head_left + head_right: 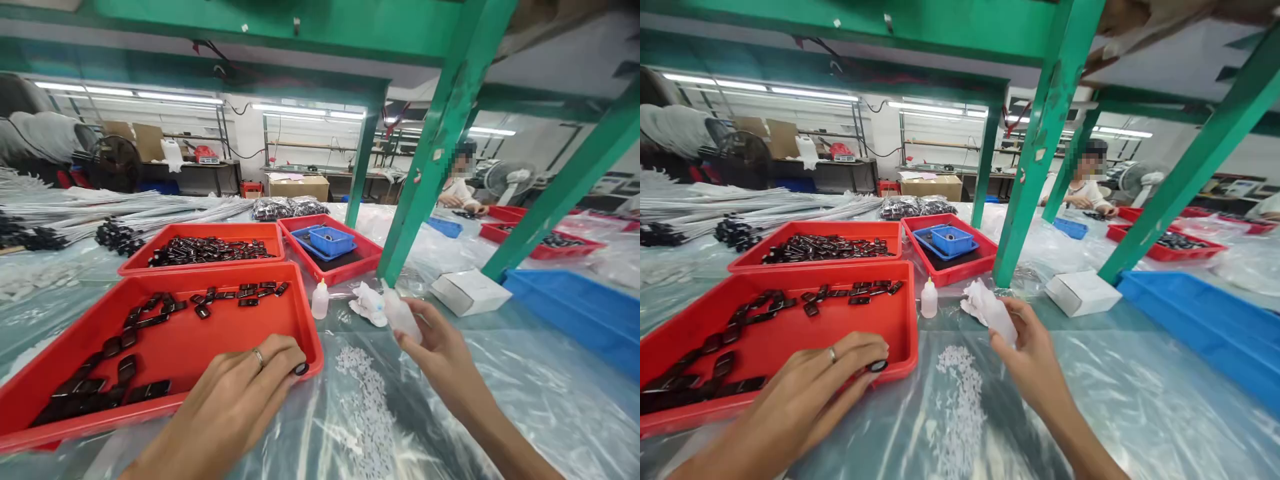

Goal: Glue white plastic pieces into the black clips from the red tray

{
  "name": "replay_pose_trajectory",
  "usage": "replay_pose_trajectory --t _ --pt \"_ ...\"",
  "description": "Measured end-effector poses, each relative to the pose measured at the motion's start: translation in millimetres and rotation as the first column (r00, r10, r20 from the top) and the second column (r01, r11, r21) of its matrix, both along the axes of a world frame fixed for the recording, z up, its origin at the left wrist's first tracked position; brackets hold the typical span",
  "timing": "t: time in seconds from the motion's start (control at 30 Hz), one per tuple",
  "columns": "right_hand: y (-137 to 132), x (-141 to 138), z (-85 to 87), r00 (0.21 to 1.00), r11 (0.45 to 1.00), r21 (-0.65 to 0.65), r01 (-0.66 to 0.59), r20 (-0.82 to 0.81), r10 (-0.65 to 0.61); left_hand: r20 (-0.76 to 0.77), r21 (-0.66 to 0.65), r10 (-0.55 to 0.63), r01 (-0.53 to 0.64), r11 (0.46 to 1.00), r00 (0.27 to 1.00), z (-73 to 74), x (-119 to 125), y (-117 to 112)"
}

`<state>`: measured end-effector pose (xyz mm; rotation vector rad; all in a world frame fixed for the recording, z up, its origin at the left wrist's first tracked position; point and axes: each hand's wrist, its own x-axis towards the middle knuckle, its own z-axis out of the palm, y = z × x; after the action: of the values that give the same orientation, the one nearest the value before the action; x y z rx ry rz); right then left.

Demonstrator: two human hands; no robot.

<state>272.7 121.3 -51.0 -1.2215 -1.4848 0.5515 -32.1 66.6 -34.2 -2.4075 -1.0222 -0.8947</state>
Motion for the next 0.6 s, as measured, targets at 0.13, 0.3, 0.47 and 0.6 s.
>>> replay_pose_trajectory --t 0.13,0.3,0.47,0.6 --pt "9 3 -7.5 0.998 0.999 -0.028 -0.030 0.049 0.031 0.059 -0.008 0.006 -0.006 1.000 0.998 0.3 1 3" --pt "-4 -6 -2.9 0.985 0.994 0.007 -0.106 0.140 0.104 0.087 -0.045 0.000 0.004 0.999 0.996 -8.5 0 5" --pt "9 5 -20.4 0.942 0.998 0.007 0.060 0.330 -0.059 0.171 -0.200 -0.006 0.040 0.979 0.985 -14.5 -3 9" --pt "31 13 -37.5 0.943 0.998 -0.008 0.070 0.325 -0.063 0.219 -0.223 0.064 -0.014 0.975 0.974 -7.1 -12 17"
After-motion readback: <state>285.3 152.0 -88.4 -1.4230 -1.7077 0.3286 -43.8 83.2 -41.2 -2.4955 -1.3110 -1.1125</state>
